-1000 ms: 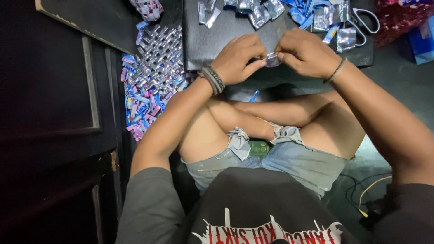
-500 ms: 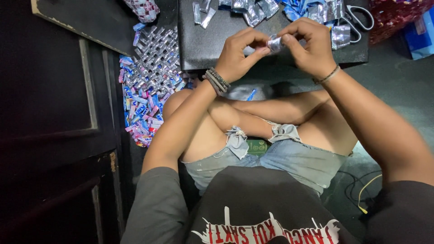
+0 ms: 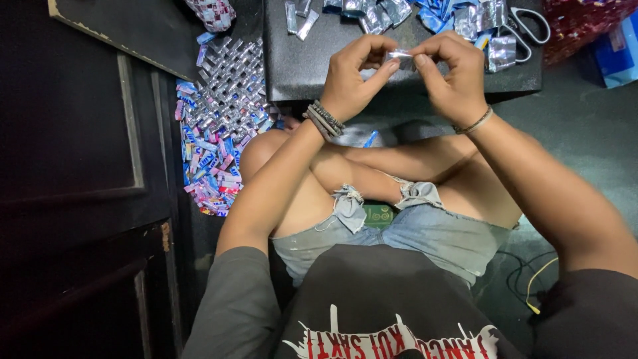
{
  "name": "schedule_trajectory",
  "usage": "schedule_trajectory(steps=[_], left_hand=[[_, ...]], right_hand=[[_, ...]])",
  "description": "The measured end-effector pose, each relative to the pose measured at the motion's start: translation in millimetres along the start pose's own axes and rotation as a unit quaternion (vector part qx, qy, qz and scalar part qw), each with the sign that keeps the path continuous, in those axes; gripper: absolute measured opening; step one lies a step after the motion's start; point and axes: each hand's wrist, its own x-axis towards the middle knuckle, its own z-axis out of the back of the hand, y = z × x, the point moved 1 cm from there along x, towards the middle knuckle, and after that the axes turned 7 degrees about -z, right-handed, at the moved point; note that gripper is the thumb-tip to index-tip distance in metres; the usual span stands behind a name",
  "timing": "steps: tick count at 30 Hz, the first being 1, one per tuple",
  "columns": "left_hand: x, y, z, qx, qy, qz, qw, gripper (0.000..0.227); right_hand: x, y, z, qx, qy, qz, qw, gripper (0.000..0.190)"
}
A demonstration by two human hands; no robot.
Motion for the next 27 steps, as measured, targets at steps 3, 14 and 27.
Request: schedule_trajectory(steps=[3,14,27], left_hand=[[3.0,-5.5,4.7,0.035,0.014,-0.017,0.999,0.018],[15.2,-11.8,15.3,0.098,0.141,-0.111,0.979,0.016],[10.2,19.2,-2.6,0.388,0.251,-0.173,0.870,0.022]], right_hand=[[4.3,0.9,4.8,-0.033,-0.001,0.070,0.997,0.016],[13.3,-7.9,18.8,-0.141,0.142,0.145,0.969,0.006],[26.1,-30.1,27.4,-0.486,0.141,0.293,0.811,0.021]])
